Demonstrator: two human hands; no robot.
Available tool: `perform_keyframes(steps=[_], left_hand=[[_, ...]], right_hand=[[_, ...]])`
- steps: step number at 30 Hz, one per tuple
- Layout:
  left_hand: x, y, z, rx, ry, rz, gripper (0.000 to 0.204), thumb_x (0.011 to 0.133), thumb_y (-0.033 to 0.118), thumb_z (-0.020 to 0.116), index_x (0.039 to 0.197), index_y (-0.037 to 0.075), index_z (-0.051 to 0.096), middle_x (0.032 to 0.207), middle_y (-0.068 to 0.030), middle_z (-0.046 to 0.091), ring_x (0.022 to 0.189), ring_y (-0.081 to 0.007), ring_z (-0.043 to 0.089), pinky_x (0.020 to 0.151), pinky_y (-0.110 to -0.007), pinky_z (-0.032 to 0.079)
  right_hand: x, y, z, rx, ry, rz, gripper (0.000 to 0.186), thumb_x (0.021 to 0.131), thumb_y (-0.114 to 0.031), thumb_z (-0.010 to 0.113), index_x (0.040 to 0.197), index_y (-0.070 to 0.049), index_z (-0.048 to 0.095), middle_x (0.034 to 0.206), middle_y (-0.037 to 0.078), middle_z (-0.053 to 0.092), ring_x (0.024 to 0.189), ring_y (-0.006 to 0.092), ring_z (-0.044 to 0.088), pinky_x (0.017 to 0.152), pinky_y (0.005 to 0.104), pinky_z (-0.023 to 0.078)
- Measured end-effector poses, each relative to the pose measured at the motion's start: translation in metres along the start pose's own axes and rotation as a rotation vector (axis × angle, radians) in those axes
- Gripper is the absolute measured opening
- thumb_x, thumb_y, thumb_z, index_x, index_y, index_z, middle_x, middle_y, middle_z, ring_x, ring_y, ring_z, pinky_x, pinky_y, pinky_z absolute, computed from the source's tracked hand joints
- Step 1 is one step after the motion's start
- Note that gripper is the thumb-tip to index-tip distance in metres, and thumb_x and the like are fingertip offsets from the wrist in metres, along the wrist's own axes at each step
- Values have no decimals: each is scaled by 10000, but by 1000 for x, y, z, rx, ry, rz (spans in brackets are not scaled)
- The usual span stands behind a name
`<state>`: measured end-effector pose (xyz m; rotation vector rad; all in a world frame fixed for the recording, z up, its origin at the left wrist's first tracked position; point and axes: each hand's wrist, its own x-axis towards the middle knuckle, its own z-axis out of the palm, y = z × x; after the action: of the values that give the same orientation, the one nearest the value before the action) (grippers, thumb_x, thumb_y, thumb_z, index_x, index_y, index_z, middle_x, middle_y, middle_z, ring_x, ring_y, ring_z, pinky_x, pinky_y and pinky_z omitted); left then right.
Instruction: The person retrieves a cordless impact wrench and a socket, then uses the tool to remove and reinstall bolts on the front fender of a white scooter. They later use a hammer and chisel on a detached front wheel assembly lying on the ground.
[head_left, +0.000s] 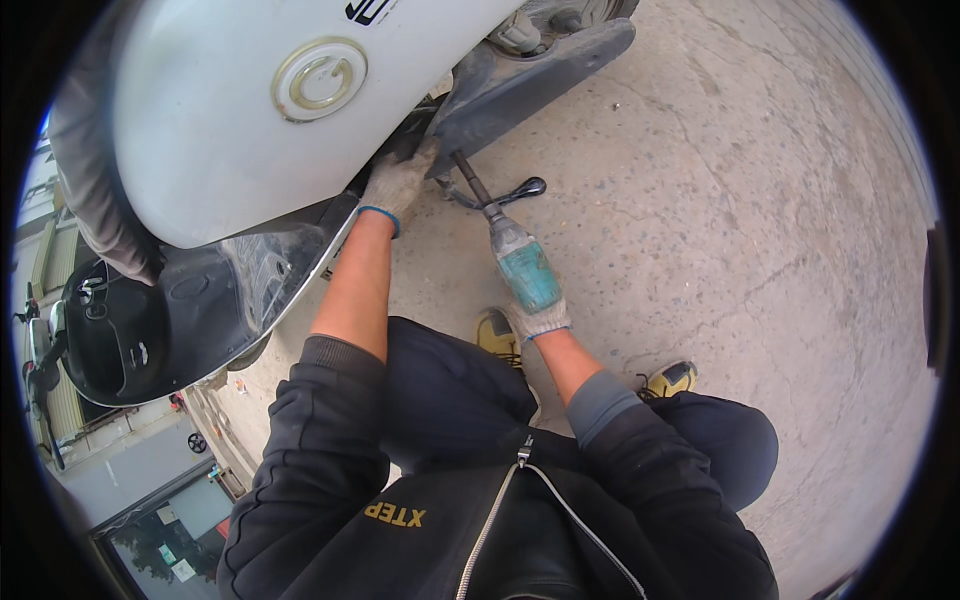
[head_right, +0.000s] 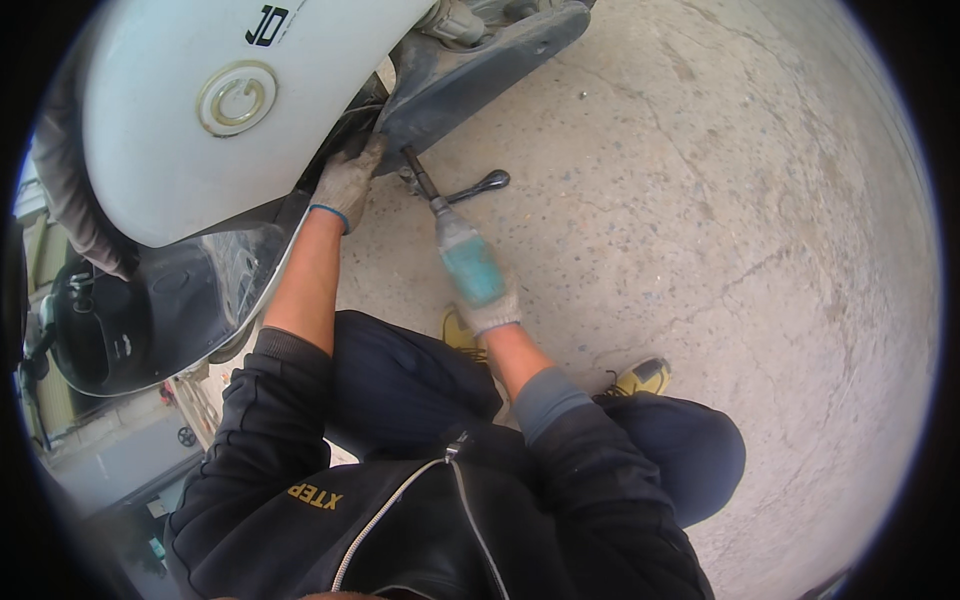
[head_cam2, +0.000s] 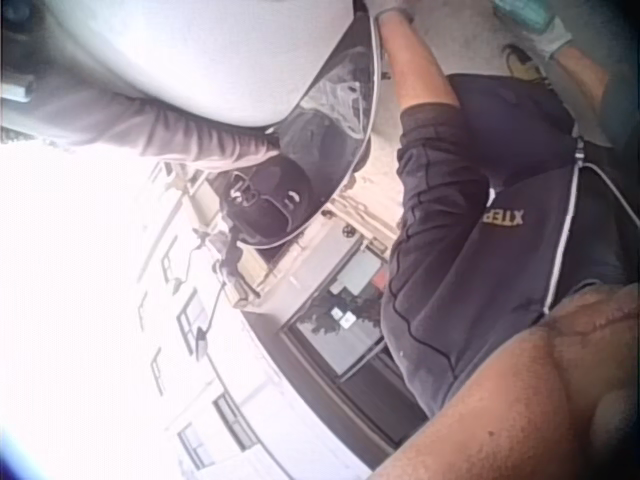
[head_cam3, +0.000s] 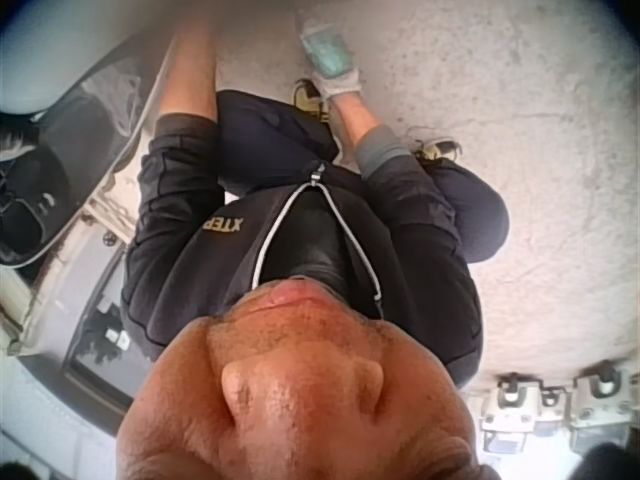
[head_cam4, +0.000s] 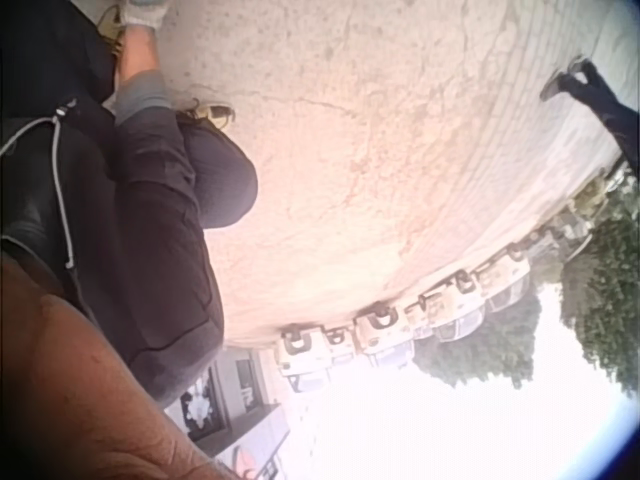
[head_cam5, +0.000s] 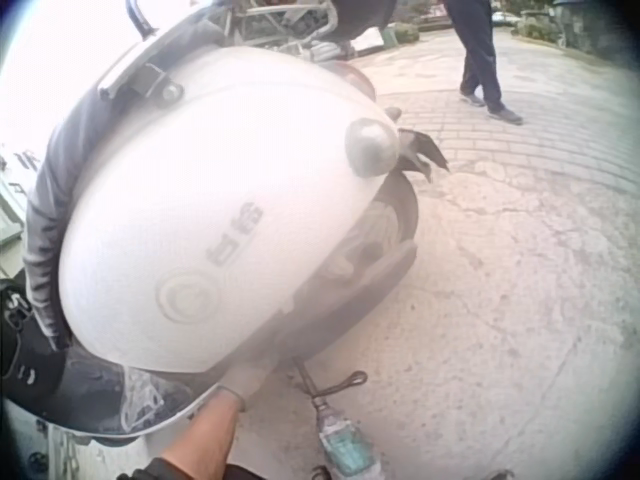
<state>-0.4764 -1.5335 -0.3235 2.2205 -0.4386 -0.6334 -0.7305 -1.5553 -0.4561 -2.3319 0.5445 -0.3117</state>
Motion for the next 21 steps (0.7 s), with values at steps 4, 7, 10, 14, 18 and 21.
perform_keyframes(steps=[4,7,10,14,18,21], left_hand=[[6,3,1,201,-21,-129,669,877,383,814,1328,-78,635,1361,-208,656,1237,-300,610,1079,-389,448],[8,4,4,322,59,-103,709,820,316,865,1326,-112,613,1355,-223,656,1219,-305,624,1060,-394,462],[8,4,5,222,-23,-117,650,821,212,853,1355,-66,608,1354,-191,661,1187,-288,639,1014,-376,492],[8,0,6,171,-36,-6,505,834,119,821,1307,22,673,1159,-102,736,1014,-212,676,870,-361,535],[11,-2,6,70,-70,-41,512,833,63,809,1322,14,667,1165,-104,738,965,-185,690,820,-315,530],[15,-5,10,14,-36,-63,495,844,45,800,1314,-14,658,1183,-116,728,988,-217,695,831,-338,545]], right_hand=[[7,0,-13,166,197,-78,514,826,-81,644,1338,-81,600,1301,156,640,1159,370,630,959,451,543],[8,2,-30,410,241,-5,374,874,-170,719,1235,-79,681,1152,140,715,1020,322,693,893,417,560],[-4,5,-43,765,13,419,321,897,-223,772,1181,-82,723,1067,120,748,947,248,713,857,383,560],[-21,12,-50,887,-73,630,349,907,-300,767,1204,-122,727,1077,67,750,940,178,698,861,352,551],[-27,23,-61,839,-134,668,384,900,-355,757,1205,-125,722,1062,92,749,936,203,701,859,357,550],[-25,26,-69,860,-58,528,402,881,-331,757,1209,-104,707,1096,140,738,998,275,696,898,388,546]])
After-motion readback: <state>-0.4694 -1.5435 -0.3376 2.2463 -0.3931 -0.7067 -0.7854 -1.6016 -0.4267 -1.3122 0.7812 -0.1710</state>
